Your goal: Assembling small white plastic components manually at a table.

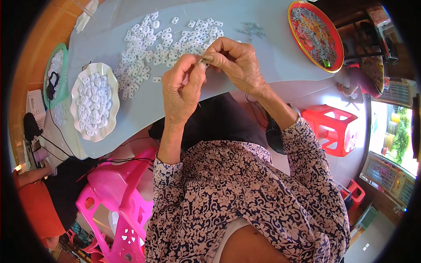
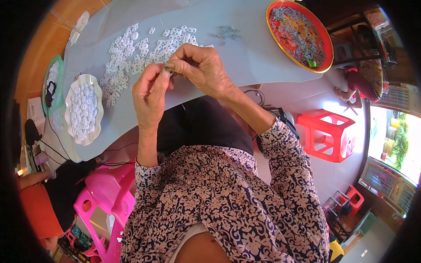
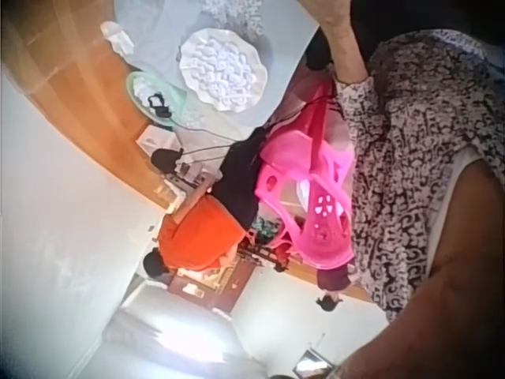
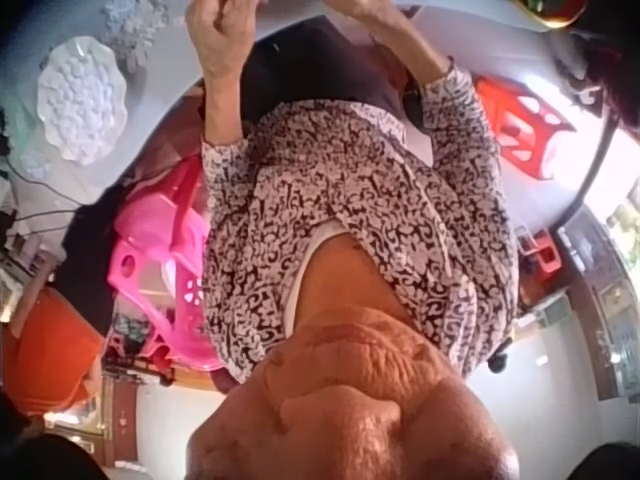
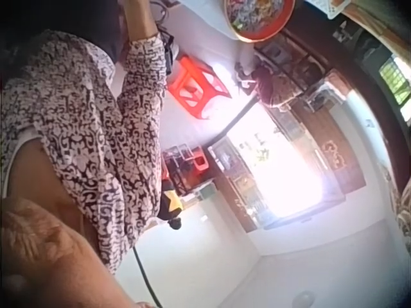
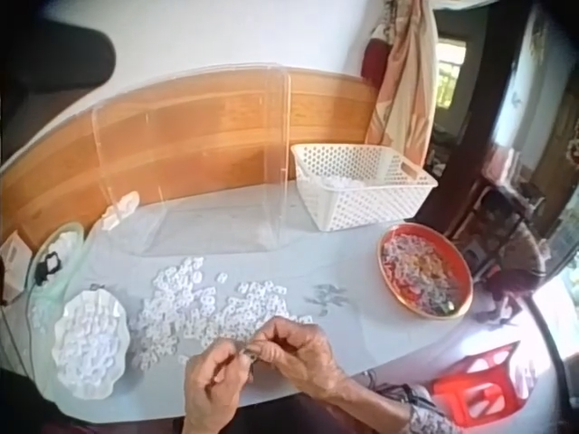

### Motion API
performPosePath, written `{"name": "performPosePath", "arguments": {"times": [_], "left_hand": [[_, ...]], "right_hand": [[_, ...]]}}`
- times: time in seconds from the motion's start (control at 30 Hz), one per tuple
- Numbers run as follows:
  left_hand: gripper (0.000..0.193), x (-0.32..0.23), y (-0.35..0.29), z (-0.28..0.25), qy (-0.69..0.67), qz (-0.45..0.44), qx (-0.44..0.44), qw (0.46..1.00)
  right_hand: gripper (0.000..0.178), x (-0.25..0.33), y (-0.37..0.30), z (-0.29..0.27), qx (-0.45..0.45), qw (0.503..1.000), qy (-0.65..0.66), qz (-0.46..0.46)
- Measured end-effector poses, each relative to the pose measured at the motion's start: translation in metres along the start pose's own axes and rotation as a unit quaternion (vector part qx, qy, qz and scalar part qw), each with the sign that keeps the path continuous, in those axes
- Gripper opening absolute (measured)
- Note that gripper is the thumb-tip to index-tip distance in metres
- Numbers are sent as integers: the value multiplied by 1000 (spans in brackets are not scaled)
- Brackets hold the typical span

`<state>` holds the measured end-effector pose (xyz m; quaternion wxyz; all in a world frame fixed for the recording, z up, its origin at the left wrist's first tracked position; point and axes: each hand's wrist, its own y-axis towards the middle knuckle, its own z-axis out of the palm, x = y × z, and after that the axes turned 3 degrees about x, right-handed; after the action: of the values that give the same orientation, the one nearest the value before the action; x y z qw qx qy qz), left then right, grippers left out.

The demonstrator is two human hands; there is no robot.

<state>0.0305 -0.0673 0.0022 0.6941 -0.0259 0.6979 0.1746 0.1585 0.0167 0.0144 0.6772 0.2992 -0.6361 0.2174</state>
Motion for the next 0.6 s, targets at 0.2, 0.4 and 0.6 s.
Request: {"name": "performPosePath", "arguments": {"times": [0.2, 0.4, 0.6], "left_hand": [[13, 6, 0, 2, 30, 17, -14, 999], [10, 1, -1, -3, -67, -38, -8, 997], [12, 5, -2, -7, -45, -23, 20, 999]], "right_hand": [[19, -4, 1, -2, -9, 999, -28, 16], [20, -8, 0, 1, 10, 1000, -10, -4], [19, -4, 1, -2, 13, 999, -38, 10]]}}
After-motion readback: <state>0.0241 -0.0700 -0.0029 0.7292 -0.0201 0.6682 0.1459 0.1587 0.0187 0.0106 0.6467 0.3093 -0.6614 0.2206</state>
